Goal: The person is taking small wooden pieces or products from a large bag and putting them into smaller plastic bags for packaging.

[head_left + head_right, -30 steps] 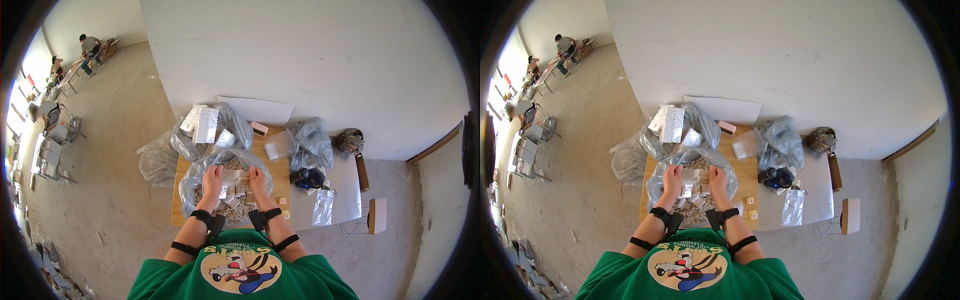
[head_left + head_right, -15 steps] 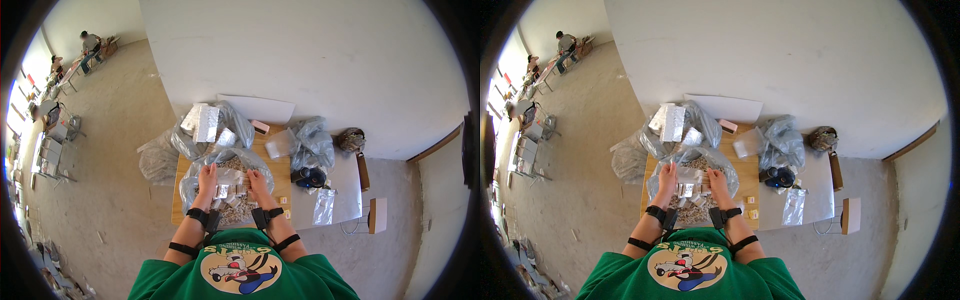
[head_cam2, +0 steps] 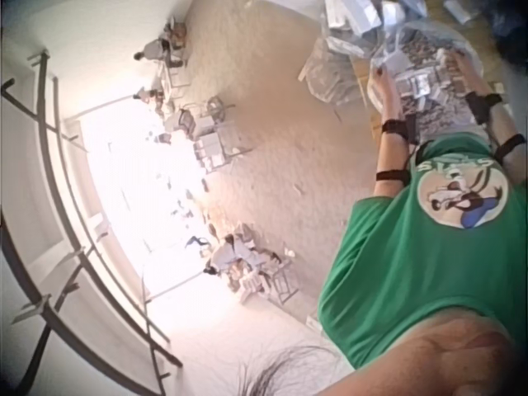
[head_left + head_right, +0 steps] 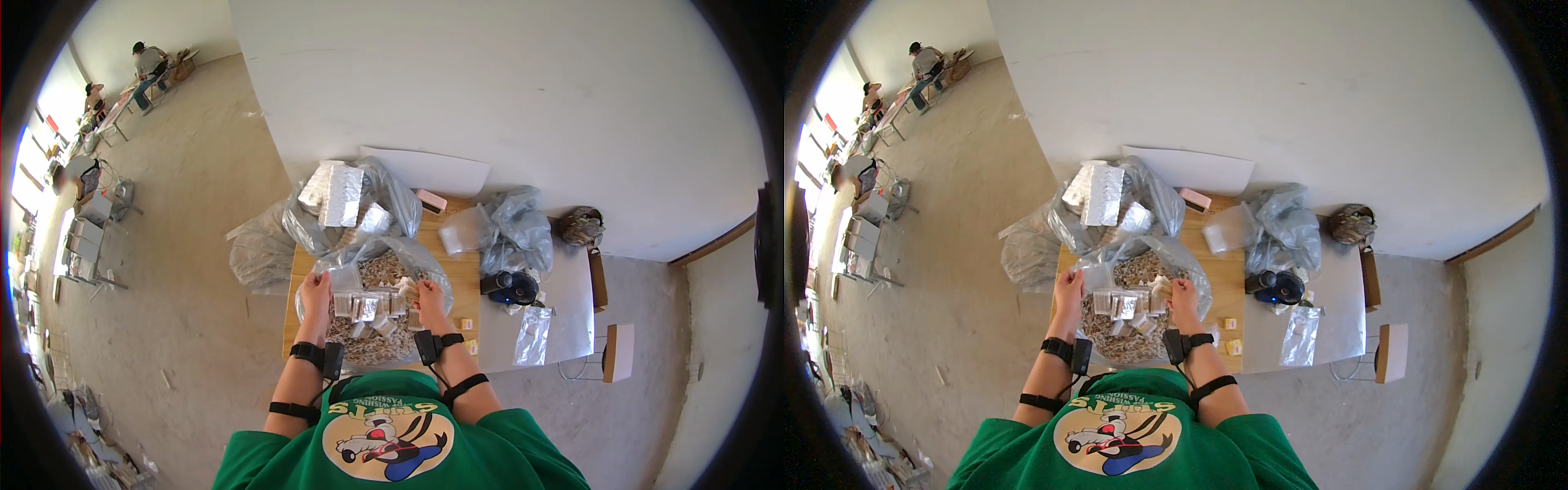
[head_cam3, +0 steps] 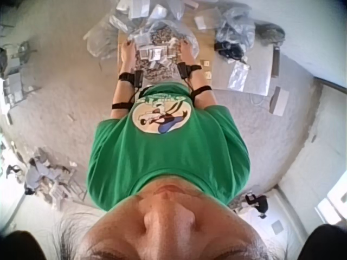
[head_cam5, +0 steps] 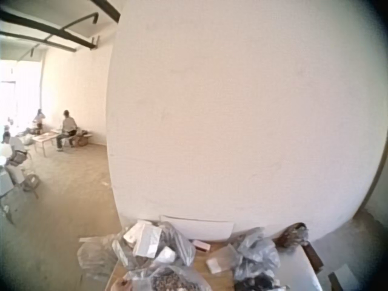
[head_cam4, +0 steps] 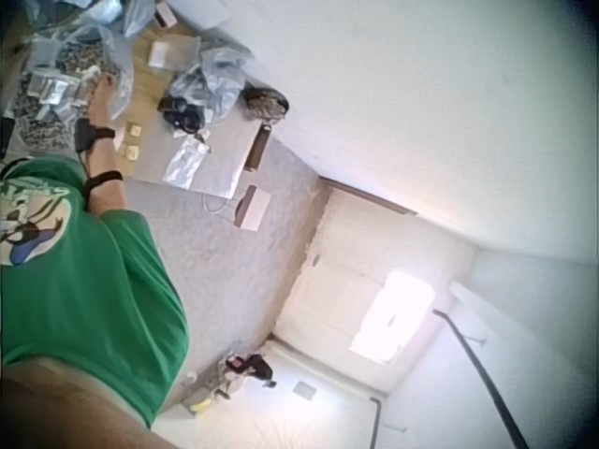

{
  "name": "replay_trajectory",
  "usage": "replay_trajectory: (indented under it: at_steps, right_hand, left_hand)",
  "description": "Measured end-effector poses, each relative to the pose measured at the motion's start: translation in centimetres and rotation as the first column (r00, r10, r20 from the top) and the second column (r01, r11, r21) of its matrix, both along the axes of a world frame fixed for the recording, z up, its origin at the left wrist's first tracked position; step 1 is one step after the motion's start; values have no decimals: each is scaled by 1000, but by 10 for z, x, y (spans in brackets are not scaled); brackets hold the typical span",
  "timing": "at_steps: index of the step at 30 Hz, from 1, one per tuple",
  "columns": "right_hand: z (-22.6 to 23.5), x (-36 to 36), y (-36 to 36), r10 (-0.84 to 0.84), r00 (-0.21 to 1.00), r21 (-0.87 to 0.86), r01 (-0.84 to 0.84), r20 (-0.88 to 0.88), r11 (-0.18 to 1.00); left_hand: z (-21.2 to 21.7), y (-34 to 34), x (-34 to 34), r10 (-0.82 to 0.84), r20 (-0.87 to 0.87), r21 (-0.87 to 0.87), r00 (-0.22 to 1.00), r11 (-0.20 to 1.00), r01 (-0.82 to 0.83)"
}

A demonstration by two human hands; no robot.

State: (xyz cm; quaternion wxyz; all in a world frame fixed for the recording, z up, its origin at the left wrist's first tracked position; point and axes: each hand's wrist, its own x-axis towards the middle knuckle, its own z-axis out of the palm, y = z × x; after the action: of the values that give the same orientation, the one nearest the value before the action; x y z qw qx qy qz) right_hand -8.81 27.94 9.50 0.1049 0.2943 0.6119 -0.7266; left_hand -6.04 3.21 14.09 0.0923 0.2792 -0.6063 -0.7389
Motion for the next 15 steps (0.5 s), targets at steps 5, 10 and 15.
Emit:
replay_trajectory:
  at_steps: [5, 10, 15]
  right_hand:
    - [-44, -17, -4, 46, 994, -128, -59, -97, 990]
    - [-56, -26, -17, 171, 970, 33, -168, -172, 985]
    - [-41, -22, -26, 185, 963, 39, -181, -198, 983]
  left_hand:
    - [3, -4, 9, -18, 36, -56, 999, 998, 20]
    - [6, -12, 16, 4, 51, -64, 999, 998, 0]
    - [4, -13, 21, -15, 40, -51, 999, 999, 17]
